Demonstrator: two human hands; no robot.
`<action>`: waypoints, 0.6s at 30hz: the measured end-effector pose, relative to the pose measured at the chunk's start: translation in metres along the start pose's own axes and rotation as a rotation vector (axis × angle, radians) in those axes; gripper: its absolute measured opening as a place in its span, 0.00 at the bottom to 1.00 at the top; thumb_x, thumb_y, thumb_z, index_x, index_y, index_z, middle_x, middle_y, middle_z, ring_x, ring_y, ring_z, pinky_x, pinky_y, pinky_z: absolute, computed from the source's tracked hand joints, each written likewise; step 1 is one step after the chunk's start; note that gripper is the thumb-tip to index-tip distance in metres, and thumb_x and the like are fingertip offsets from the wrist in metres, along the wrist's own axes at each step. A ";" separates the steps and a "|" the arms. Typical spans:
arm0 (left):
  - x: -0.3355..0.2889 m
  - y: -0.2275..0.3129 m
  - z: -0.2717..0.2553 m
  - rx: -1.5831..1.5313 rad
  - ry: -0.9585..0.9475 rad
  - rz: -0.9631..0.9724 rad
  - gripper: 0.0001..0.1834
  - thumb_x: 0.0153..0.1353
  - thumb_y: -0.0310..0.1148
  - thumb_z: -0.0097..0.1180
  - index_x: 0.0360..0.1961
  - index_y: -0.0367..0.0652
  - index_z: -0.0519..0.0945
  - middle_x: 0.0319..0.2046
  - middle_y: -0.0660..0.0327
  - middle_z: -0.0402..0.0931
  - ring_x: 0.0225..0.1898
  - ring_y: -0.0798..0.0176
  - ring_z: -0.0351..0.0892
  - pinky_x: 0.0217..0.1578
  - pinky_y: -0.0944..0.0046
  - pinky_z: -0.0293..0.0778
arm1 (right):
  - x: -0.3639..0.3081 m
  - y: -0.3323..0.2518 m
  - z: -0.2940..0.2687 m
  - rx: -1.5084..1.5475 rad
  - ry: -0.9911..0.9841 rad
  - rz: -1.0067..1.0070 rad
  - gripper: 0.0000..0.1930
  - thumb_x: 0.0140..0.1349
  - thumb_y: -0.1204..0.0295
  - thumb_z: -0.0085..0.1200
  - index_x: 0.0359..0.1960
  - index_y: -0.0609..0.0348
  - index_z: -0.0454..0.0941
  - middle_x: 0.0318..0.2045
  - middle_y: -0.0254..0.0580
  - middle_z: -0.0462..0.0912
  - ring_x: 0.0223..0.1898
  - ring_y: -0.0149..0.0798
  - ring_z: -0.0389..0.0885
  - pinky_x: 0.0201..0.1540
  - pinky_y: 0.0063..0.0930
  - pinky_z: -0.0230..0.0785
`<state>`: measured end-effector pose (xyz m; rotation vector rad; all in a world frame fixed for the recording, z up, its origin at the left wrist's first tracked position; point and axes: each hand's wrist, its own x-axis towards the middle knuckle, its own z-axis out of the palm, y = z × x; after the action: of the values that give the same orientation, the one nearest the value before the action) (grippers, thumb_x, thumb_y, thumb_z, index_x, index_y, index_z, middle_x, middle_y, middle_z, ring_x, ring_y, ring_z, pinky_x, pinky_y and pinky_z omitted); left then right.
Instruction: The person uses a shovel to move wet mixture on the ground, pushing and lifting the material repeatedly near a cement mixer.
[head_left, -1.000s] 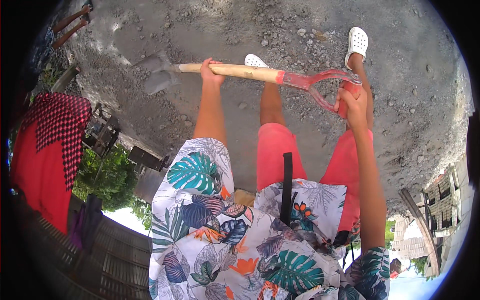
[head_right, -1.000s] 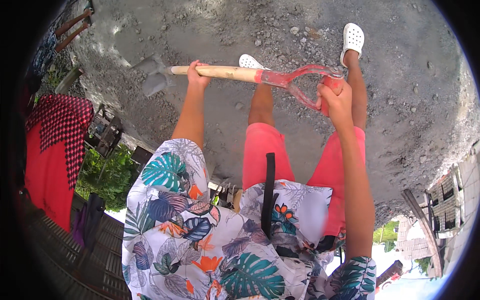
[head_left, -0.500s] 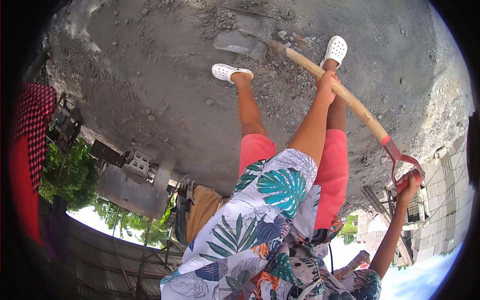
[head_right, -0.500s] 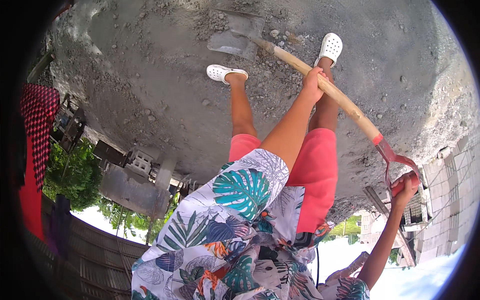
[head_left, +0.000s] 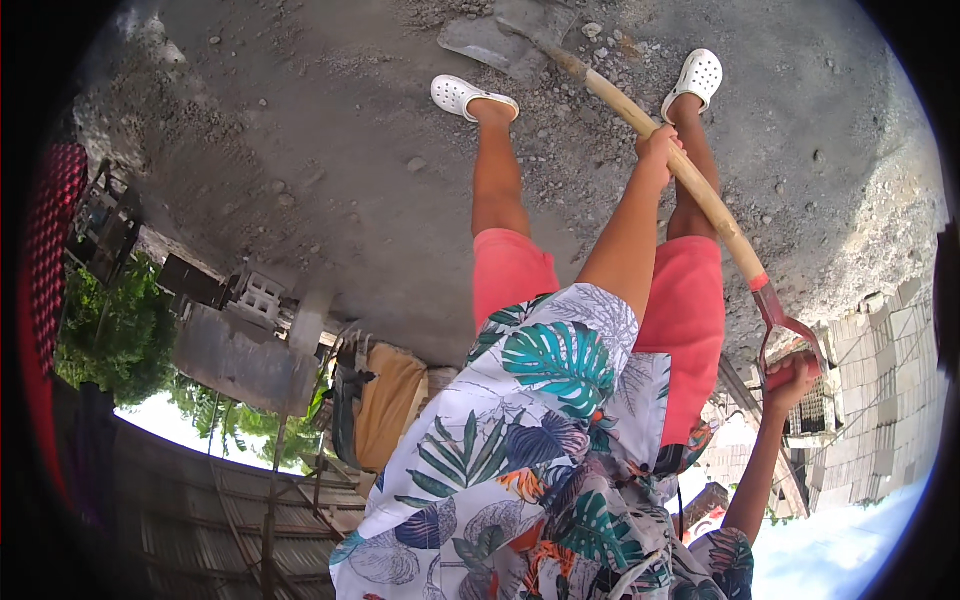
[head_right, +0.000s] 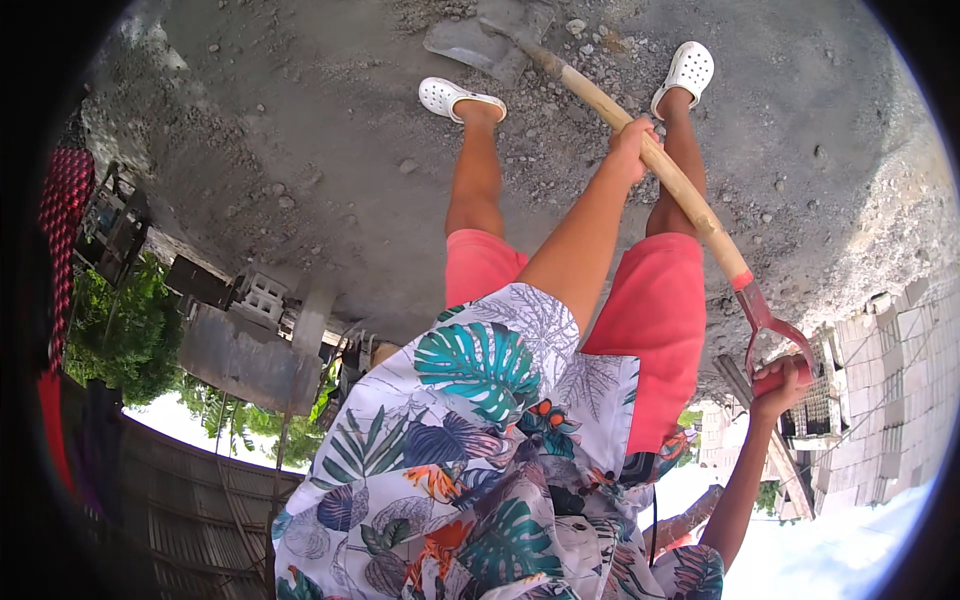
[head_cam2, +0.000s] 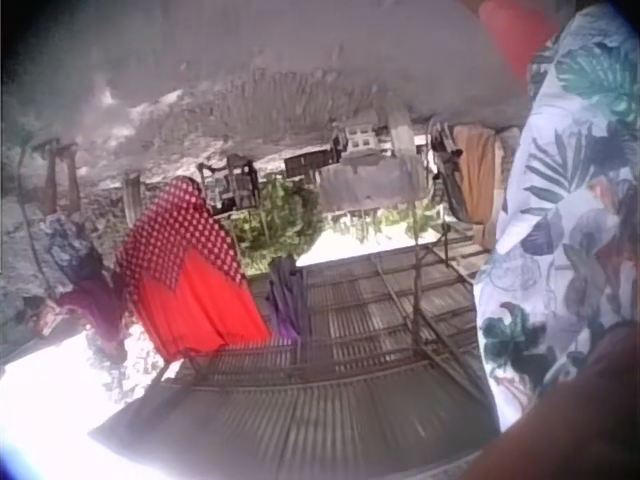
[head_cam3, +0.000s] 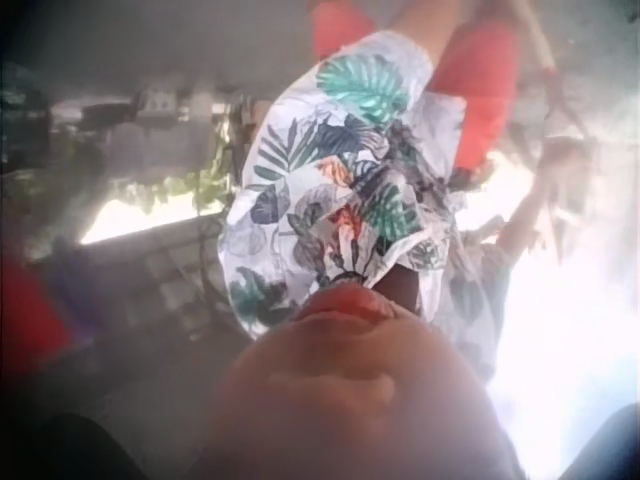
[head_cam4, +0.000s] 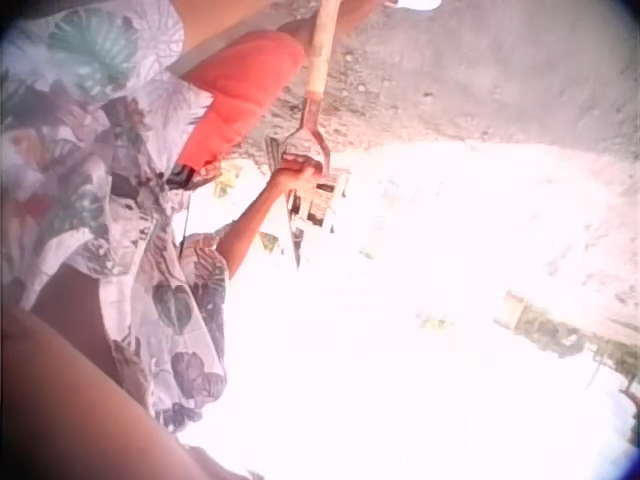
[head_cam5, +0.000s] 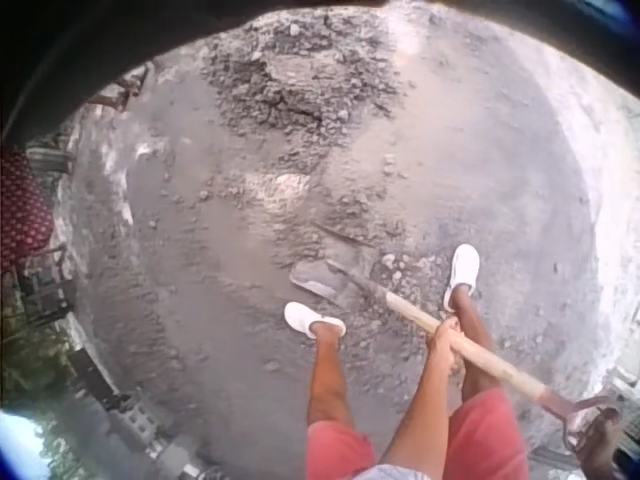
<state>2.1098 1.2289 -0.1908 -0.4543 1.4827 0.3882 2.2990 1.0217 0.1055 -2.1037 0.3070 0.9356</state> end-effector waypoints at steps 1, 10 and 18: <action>0.002 0.003 -0.008 0.051 0.012 0.026 0.10 0.45 0.27 0.54 0.28 0.37 0.67 0.22 0.58 0.67 0.22 0.61 0.70 0.24 0.59 0.73 | -0.002 0.003 0.008 0.009 -0.011 0.023 0.09 0.52 0.72 0.46 0.33 0.62 0.63 0.16 0.37 0.65 0.12 0.32 0.65 0.15 0.22 0.61; 0.018 0.004 -0.034 0.099 -0.064 0.027 0.07 0.48 0.28 0.51 0.27 0.40 0.66 0.21 0.59 0.66 0.23 0.60 0.68 0.32 0.58 0.71 | 0.006 0.034 0.002 0.152 -0.133 0.087 0.09 0.55 0.69 0.46 0.32 0.59 0.62 0.17 0.37 0.65 0.12 0.32 0.65 0.15 0.22 0.60; 0.020 0.006 -0.016 0.019 -0.082 0.030 0.07 0.45 0.31 0.49 0.19 0.43 0.64 0.17 0.61 0.64 0.21 0.61 0.65 0.31 0.61 0.69 | 0.036 0.041 -0.020 0.040 -0.261 -0.127 0.08 0.52 0.72 0.47 0.27 0.63 0.63 0.17 0.38 0.65 0.13 0.31 0.66 0.16 0.21 0.61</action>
<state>2.0939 1.2248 -0.2115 -0.3972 1.4135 0.4115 2.3144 0.9831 0.0653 -1.9134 0.0561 1.1033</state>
